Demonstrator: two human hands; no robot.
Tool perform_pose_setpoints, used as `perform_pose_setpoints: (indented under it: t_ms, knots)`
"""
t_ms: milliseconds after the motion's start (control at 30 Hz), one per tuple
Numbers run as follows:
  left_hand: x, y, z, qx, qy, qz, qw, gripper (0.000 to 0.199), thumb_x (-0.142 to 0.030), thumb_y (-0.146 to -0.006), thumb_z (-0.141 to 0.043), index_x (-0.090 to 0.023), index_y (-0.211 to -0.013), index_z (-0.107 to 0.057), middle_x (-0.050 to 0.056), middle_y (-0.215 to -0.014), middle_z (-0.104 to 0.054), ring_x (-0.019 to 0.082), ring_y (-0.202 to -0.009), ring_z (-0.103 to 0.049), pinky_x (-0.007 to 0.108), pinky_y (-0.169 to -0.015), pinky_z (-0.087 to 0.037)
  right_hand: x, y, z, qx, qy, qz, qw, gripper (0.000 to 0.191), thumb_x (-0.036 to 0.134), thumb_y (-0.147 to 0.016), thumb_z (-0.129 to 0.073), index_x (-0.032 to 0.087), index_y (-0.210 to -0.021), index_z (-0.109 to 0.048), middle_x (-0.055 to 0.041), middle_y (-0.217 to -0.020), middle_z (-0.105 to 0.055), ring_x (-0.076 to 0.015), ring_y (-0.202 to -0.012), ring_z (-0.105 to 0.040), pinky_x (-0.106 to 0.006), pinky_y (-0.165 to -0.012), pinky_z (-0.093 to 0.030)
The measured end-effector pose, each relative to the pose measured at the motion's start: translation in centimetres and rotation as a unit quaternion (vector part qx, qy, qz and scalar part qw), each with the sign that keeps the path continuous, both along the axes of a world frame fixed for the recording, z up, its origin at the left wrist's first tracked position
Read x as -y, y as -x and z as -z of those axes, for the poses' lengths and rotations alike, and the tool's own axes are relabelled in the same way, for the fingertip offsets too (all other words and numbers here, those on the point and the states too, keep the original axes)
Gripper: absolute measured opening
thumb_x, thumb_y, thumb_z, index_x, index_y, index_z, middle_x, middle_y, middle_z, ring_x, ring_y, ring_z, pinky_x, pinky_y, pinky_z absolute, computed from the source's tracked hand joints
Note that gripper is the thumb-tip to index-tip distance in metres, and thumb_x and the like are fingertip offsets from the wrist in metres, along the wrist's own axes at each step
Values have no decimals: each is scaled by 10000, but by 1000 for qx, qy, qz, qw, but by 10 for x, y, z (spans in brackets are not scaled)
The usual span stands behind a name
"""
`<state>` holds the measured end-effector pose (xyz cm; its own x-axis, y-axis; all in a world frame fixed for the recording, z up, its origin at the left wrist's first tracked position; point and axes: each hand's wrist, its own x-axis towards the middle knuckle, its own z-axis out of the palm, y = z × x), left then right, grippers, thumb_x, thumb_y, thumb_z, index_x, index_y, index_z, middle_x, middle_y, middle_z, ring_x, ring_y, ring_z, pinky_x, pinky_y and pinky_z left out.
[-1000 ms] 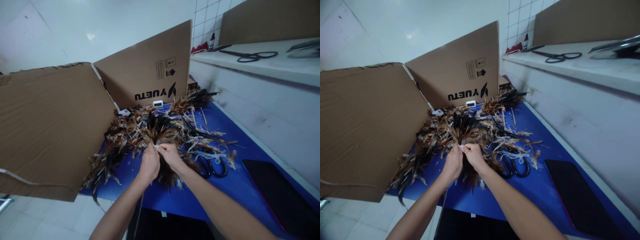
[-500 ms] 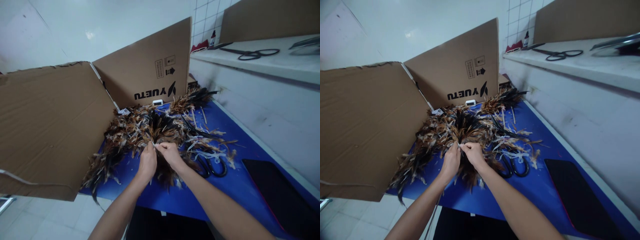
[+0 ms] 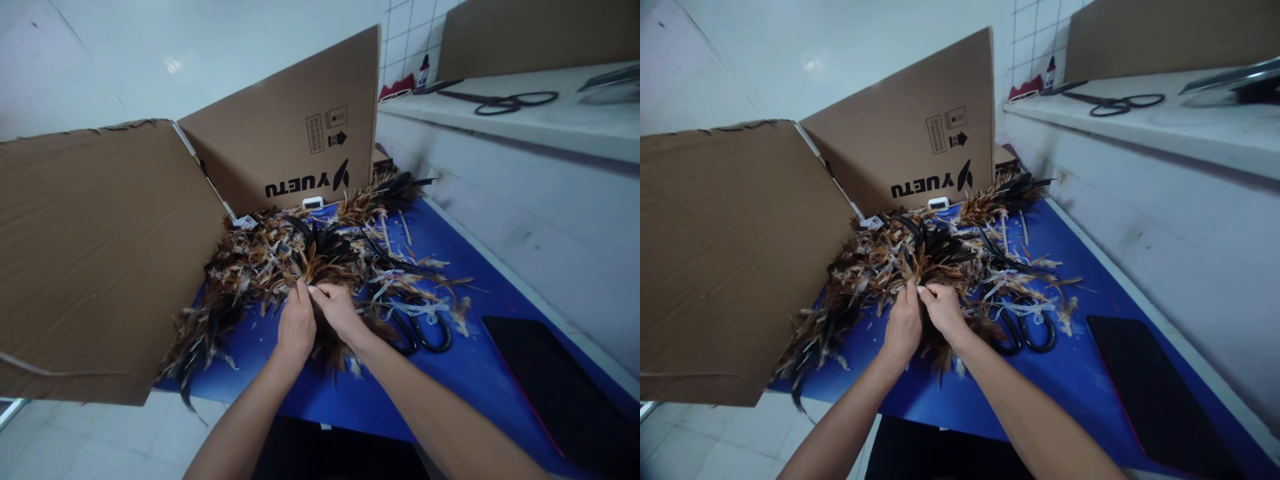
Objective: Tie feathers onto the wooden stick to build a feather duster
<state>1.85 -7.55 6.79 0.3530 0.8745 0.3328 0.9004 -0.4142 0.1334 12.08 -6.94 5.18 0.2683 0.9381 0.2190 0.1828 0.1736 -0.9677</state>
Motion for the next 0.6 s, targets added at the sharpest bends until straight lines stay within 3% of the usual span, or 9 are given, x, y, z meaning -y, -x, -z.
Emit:
perform_pose_setpoints:
  t_ms: [167,333,467,600]
  knots:
    - [1,3,0,58,-1,25,998,434,-156,-893,-248,-54,-1302,-354,182,-1016,-577,220,-898,-592,328,-759,-476,-2,3,4,-33,9,13,999,355,377,-761,-513,160,-483,-469,53,-485,-327,-82,-490,-281,-234,-476,-225]
    - [-2,11,-6,182,45,30,982,397,-262,-908,-291,-138,-1213,-514,129,-971,-648,205,-883,-619,328,-778,-486,0,6,3,-43,10,5,999,368,379,-754,-526,160,-469,-442,56,-488,-308,-77,-494,-279,-225,-471,-226]
    - [-4,15,-11,335,139,8,932,385,-367,-876,-386,-187,-1145,-593,68,-798,-666,158,-651,-626,269,-581,-520,1,6,3,-48,5,0,999,373,392,-749,-545,152,-472,-478,52,-481,-332,-77,-494,-295,-221,-470,-242]
    - [-8,16,-11,464,226,-10,856,403,-398,-811,-504,-173,-1127,-611,82,-905,-664,151,-635,-619,265,-492,-528,1,6,3,-70,1,-15,997,326,393,-753,-556,131,-567,-607,23,-523,-483,-93,-519,-398,-220,-509,-327]
